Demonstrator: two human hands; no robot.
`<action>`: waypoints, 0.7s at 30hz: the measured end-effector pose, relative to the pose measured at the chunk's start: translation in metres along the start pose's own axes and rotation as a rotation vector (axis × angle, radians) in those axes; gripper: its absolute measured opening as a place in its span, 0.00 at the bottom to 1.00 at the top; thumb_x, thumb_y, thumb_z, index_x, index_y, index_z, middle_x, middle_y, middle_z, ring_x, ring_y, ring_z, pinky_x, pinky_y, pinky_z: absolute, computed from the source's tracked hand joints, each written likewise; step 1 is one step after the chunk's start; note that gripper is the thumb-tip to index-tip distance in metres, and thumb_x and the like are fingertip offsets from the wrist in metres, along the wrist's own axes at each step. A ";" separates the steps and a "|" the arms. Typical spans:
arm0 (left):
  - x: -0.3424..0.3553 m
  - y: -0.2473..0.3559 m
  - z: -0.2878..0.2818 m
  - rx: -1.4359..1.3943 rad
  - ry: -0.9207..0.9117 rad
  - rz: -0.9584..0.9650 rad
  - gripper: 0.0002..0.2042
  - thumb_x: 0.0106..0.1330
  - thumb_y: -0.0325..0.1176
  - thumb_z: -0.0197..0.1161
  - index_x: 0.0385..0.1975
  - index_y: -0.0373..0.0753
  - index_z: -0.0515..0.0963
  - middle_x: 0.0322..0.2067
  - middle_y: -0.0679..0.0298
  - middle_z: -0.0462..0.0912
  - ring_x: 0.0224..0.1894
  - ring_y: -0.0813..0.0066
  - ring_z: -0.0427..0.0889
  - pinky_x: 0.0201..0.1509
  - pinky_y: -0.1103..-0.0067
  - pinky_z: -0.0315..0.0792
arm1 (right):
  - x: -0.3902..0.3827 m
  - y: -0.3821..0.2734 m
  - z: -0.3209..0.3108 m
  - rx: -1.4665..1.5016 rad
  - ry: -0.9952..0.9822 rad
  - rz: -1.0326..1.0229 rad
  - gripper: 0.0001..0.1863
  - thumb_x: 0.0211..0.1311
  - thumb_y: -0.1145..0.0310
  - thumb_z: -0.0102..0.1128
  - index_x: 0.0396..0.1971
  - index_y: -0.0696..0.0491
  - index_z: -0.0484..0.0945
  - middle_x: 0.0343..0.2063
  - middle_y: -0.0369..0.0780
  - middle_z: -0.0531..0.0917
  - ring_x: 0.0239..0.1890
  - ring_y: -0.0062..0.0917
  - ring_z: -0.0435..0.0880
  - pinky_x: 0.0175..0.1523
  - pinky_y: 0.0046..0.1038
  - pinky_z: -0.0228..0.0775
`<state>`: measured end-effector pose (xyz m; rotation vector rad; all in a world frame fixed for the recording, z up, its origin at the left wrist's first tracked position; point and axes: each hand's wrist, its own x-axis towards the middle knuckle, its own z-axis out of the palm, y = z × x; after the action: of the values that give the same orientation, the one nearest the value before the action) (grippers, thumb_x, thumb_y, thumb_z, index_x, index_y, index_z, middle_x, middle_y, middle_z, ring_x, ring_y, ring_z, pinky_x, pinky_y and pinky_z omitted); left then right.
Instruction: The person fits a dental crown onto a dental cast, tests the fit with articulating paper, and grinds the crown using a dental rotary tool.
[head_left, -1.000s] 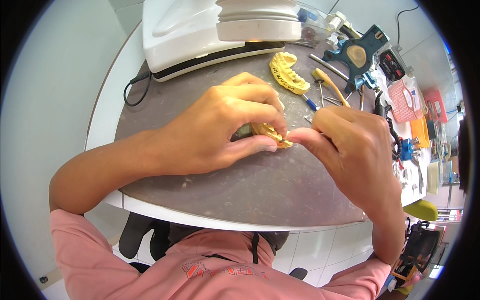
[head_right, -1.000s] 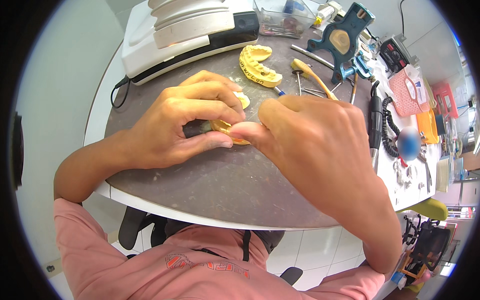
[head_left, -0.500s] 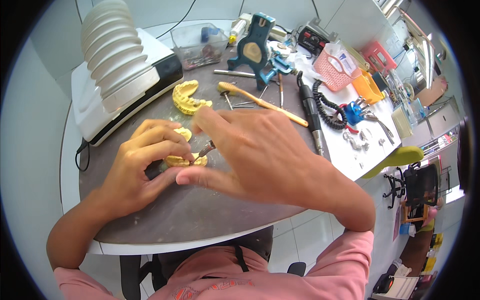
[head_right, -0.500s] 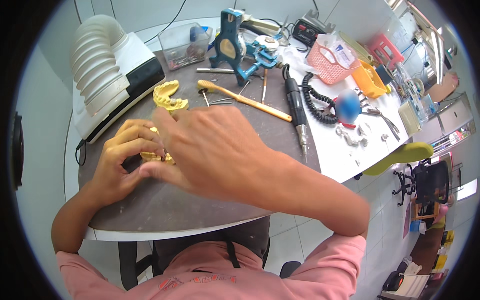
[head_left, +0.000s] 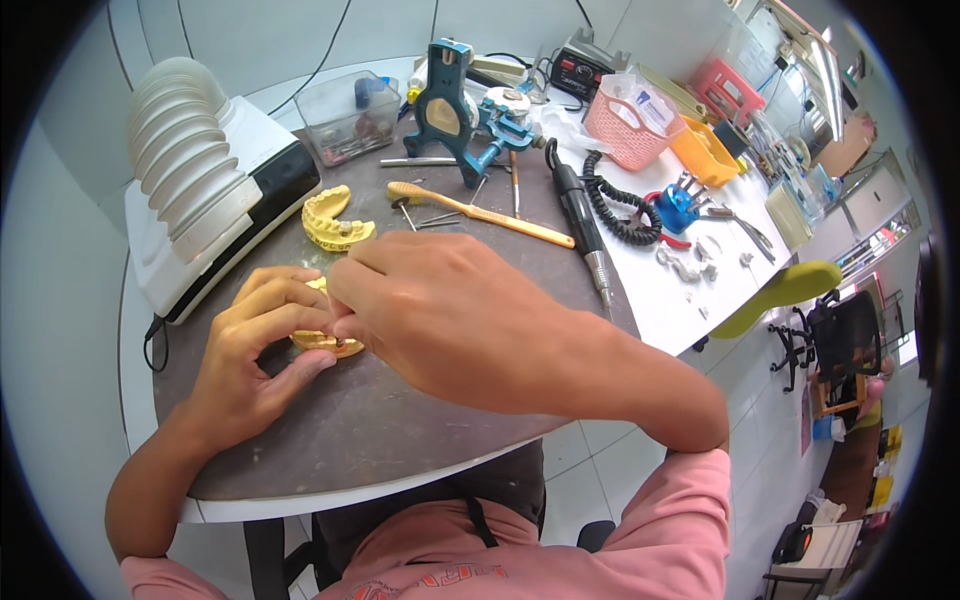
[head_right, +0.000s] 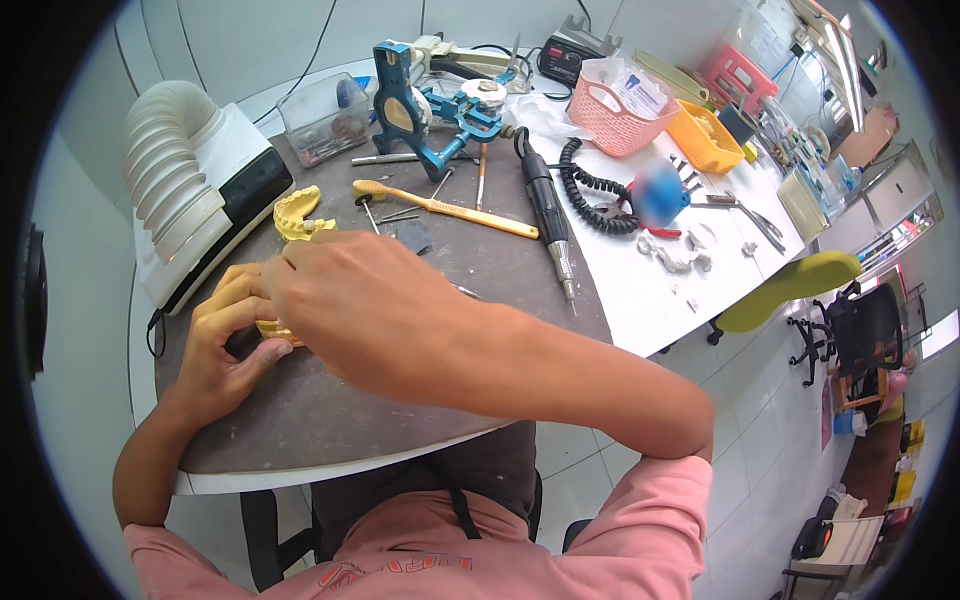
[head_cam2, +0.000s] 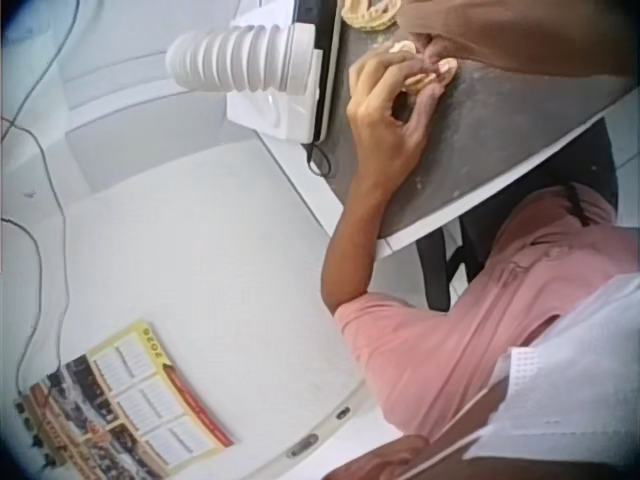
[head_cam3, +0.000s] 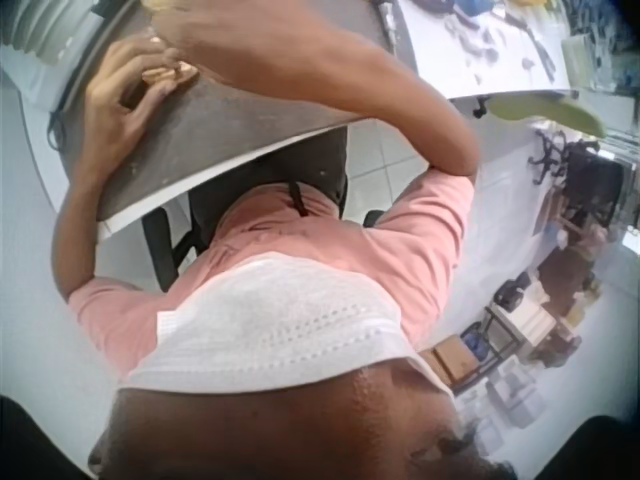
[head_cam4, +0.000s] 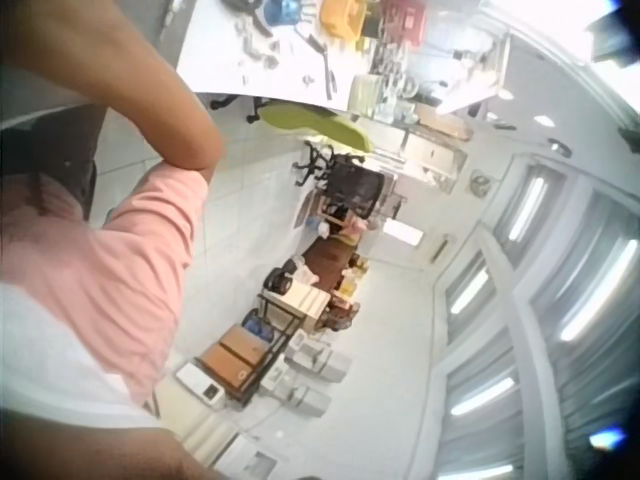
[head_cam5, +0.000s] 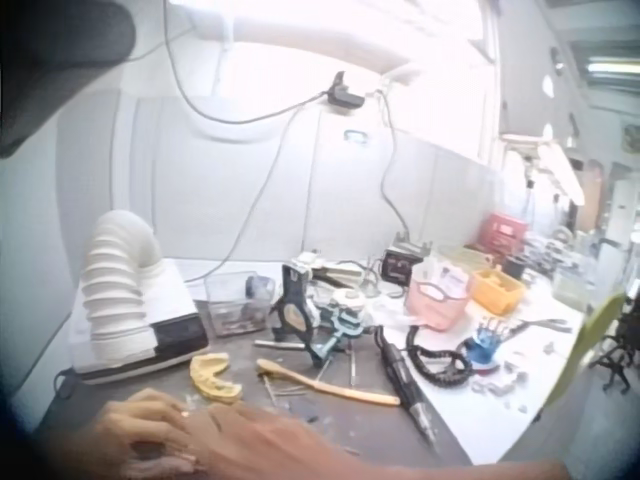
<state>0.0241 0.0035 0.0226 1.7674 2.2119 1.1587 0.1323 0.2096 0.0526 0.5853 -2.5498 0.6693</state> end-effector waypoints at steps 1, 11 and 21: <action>0.000 0.000 0.000 0.013 0.001 0.003 0.12 0.56 0.25 0.73 0.39 0.34 0.83 0.43 0.60 0.83 0.58 0.54 0.77 0.59 0.66 0.71 | 0.000 0.002 0.000 -0.056 -0.043 -0.032 0.06 0.58 0.72 0.63 0.29 0.59 0.78 0.30 0.46 0.82 0.34 0.43 0.85 0.38 0.40 0.76; -0.001 0.003 0.000 0.014 0.026 -0.008 0.11 0.54 0.23 0.73 0.38 0.36 0.83 0.43 0.61 0.83 0.59 0.55 0.77 0.60 0.65 0.71 | -0.014 -0.015 -0.023 -0.217 0.226 0.001 0.07 0.56 0.75 0.68 0.30 0.55 0.76 0.27 0.40 0.81 0.31 0.35 0.84 0.38 0.35 0.76; -0.004 0.001 0.001 0.145 0.088 -0.030 0.09 0.52 0.21 0.68 0.33 0.36 0.80 0.39 0.58 0.83 0.60 0.53 0.76 0.63 0.63 0.69 | -0.072 0.032 -0.027 -0.354 0.076 0.024 0.10 0.55 0.67 0.71 0.31 0.53 0.78 0.34 0.40 0.82 0.36 0.32 0.84 0.38 0.33 0.78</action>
<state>0.0264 0.0007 0.0213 1.7602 2.4213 1.1172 0.1837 0.2696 0.0259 0.3999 -2.5233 0.2308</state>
